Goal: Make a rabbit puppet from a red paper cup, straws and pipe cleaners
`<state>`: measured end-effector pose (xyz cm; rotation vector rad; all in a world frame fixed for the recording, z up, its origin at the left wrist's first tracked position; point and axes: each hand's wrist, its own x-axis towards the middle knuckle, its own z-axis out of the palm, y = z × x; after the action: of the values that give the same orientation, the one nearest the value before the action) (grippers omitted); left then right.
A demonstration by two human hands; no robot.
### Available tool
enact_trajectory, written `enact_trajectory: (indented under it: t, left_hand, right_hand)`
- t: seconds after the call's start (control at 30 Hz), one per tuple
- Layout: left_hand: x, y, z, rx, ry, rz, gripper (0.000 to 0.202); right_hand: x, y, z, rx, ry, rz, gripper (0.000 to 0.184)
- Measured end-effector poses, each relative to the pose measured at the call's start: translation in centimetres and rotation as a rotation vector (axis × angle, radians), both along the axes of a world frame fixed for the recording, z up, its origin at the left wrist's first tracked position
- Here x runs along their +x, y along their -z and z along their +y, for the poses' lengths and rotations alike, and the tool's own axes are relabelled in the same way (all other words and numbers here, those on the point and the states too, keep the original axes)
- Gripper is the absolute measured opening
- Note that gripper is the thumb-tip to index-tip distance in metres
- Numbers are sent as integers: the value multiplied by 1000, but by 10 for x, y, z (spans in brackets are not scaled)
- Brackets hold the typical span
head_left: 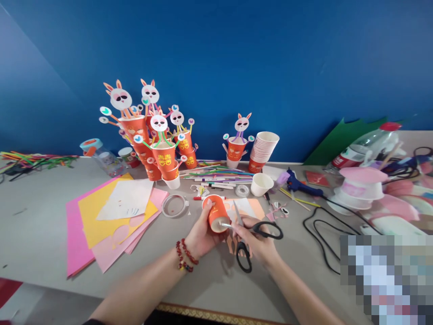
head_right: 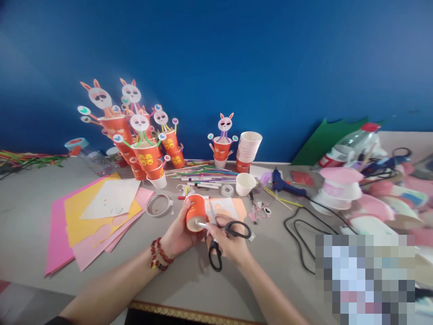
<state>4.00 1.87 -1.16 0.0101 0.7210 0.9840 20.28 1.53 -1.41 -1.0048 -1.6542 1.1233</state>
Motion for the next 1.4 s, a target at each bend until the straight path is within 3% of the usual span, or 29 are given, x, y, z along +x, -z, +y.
enact_trajectory:
  t: [0.13,0.2,0.3,0.5,0.7,0.83,0.97,1.07,1.17,1.4]
  left_hand:
    - [-2,-5,3,25,-74,64,42]
    - [-5,-8,4,29,-94,73,40]
    - [-11,-13,2,40,-100,27,40]
    - [-17,-22,-9,245,21,-254,51]
    - [-15,-23,-13,292,-67,-339,47]
    - [-24,-30,-10,262,-101,-355,53]
    - [-36,-35,-4,309,-77,-306,56]
    - [-42,-34,1,368,-93,-275,54]
    - [-45,-32,3,410,-104,-263,52]
    - [-49,-27,3,395,-117,-295,45]
  right_hand:
    - [2,0,-2,-134,123,220,36]
    - [4,0,-2,-115,156,243,34]
    - [8,3,1,26,159,140,34]
    - [5,8,4,171,172,-37,27]
    - [-2,10,2,217,73,-147,20]
    - [1,9,5,-19,-69,11,17]
    - [3,6,7,-292,-316,263,24]
    - [2,8,10,-347,-239,394,27]
    - [1,14,13,-483,-146,560,15]
    - [4,17,12,-754,-393,618,15]
